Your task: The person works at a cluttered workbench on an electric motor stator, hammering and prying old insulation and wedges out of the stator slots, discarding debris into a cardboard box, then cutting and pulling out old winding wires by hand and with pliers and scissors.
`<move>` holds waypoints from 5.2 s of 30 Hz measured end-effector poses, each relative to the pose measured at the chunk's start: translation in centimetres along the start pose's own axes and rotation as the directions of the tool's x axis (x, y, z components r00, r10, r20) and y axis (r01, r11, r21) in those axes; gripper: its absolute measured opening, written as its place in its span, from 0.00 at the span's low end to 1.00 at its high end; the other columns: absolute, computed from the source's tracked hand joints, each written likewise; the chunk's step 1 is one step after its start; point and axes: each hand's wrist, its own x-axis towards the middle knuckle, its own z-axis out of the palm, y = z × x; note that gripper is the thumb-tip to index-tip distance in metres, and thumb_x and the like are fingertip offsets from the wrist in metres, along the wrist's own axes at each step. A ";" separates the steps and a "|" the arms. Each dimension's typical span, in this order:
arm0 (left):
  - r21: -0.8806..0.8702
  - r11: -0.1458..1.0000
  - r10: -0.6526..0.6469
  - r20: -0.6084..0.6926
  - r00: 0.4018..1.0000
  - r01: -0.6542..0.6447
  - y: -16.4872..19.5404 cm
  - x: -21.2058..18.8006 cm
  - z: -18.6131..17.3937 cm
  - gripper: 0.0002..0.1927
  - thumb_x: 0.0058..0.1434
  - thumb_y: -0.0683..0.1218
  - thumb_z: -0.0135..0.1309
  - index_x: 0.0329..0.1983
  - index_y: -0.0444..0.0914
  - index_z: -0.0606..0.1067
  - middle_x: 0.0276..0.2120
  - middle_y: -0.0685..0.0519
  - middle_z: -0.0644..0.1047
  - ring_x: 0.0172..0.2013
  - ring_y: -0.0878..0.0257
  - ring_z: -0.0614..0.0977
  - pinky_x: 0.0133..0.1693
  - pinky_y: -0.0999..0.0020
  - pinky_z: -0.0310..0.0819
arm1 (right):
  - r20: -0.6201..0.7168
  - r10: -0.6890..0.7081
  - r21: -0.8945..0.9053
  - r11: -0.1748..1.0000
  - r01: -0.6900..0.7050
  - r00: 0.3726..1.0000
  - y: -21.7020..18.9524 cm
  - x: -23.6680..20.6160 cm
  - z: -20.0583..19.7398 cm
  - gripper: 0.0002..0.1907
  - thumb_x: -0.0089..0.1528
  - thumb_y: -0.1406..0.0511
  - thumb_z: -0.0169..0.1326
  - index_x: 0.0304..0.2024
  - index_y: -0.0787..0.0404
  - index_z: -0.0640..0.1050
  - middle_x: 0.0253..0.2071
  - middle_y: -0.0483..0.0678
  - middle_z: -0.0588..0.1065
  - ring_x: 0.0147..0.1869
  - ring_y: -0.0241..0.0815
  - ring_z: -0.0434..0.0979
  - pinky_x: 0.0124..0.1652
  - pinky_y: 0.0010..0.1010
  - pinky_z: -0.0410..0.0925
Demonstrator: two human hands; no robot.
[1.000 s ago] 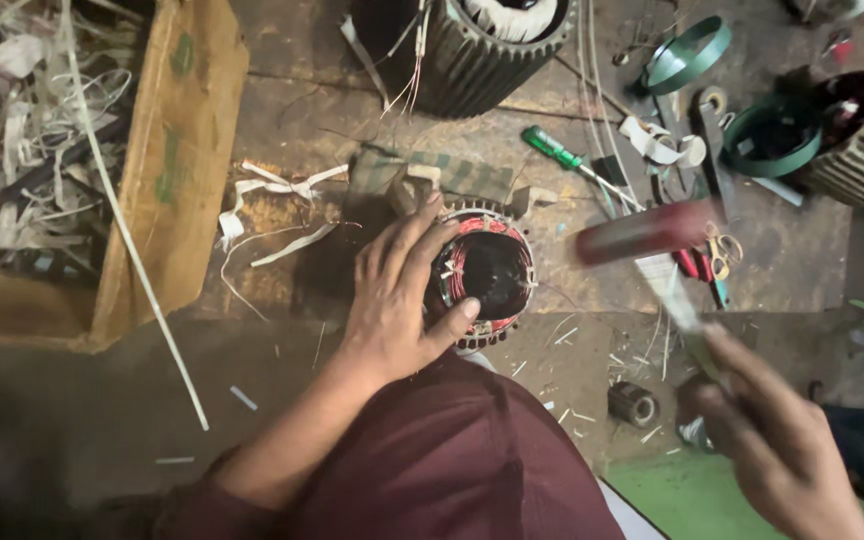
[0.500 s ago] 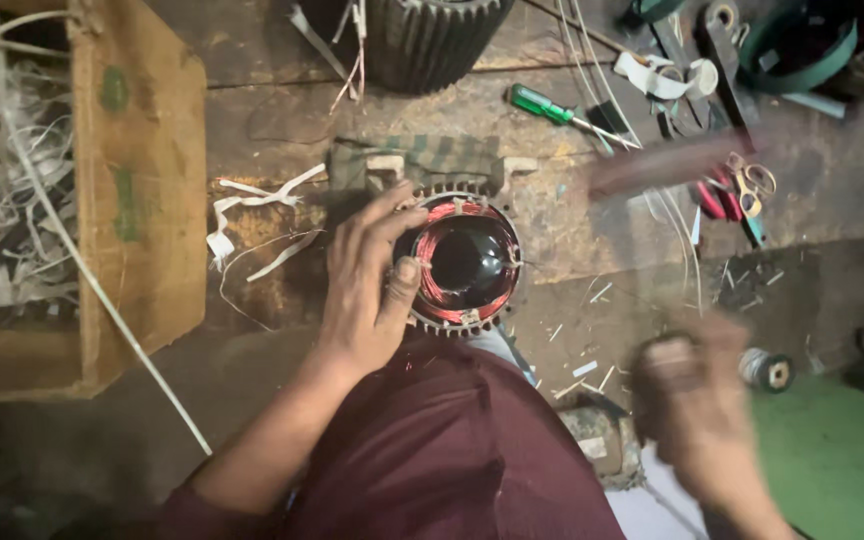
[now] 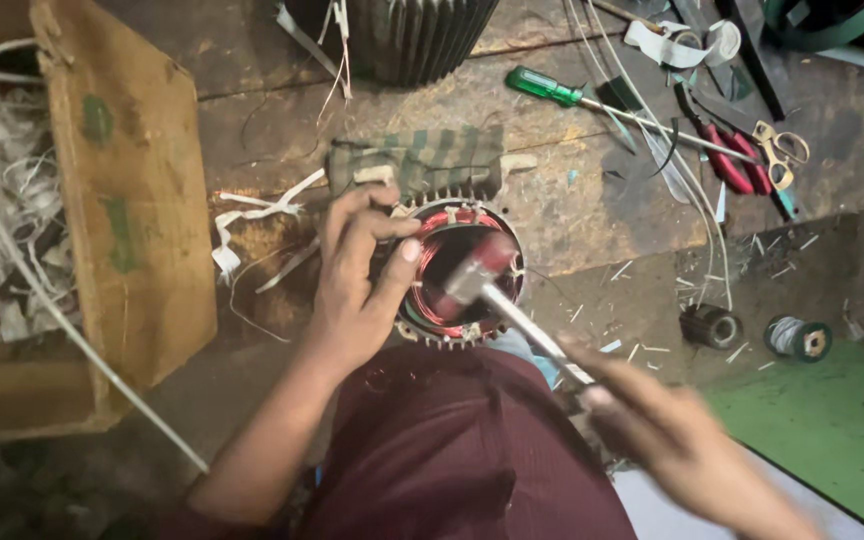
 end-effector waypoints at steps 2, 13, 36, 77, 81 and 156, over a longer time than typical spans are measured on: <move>-0.005 1.000 -0.018 0.025 1.000 0.018 -0.1 0.0 -0.1 0.12 0.72 0.47 0.53 0.53 0.35 0.74 0.62 0.42 0.68 0.67 0.46 0.68 0.68 0.54 0.61 | -0.061 0.235 0.178 0.959 -0.221 0.970 2.4 -1.0 -1.1 0.31 0.69 0.64 0.50 0.76 0.50 0.68 0.33 0.51 0.74 0.30 0.42 0.72 0.33 0.33 0.73; -0.075 0.994 -0.070 0.056 0.996 0.074 -0.8 0.0 0.3 0.12 0.73 0.47 0.53 0.55 0.37 0.73 0.63 0.42 0.67 0.66 0.50 0.71 0.68 0.56 0.64 | -0.167 0.233 0.005 0.972 -0.236 0.958 0.4 -0.6 -2.2 0.31 0.68 0.64 0.52 0.74 0.54 0.70 0.46 0.51 0.83 0.44 0.43 0.89 0.46 0.36 0.77; -0.012 1.000 0.018 0.042 0.999 -0.018 -1.2 -1.7 0.7 0.15 0.76 0.47 0.46 0.60 0.37 0.73 0.68 0.43 0.66 0.71 0.45 0.64 0.72 0.52 0.56 | -0.287 -0.168 -0.175 0.977 0.120 0.943 1.7 -3.3 3.1 0.27 0.59 0.68 0.57 0.62 0.53 0.75 0.42 0.51 0.83 0.43 0.43 0.86 0.44 0.32 0.75; 0.460 0.862 0.058 0.327 0.943 -0.213 6.2 5.0 0.8 0.36 0.72 0.69 0.25 0.79 0.55 0.54 0.79 0.55 0.51 0.79 0.50 0.44 0.76 0.40 0.28 | -0.723 0.055 0.255 0.947 0.193 0.689 6.7 2.3 -1.8 0.29 0.74 0.69 0.46 0.78 0.58 0.62 0.39 0.50 0.78 0.26 0.24 0.63 0.27 0.19 0.59; 0.552 0.811 0.105 0.193 0.975 -0.197 8.1 4.3 -0.9 0.35 0.75 0.70 0.22 0.81 0.56 0.53 0.81 0.51 0.47 0.81 0.46 0.42 0.78 0.37 0.27 | -0.698 0.028 0.048 0.999 0.008 0.716 9.3 3.8 -2.3 0.26 0.73 0.68 0.49 0.74 0.57 0.67 0.40 0.50 0.81 0.29 0.28 0.68 0.31 0.22 0.63; 0.507 0.781 0.028 -0.611 0.791 0.364 10.8 -7.7 15.2 0.19 0.64 0.46 0.60 0.58 0.42 0.74 0.56 0.49 0.73 0.53 0.50 0.78 0.54 0.55 0.75 | -0.216 -0.918 -0.385 0.394 0.835 0.334 1.9 21.0 -11.7 0.09 0.66 0.75 0.57 0.48 0.63 0.77 0.47 0.53 0.79 0.51 0.53 0.79 0.53 0.39 0.69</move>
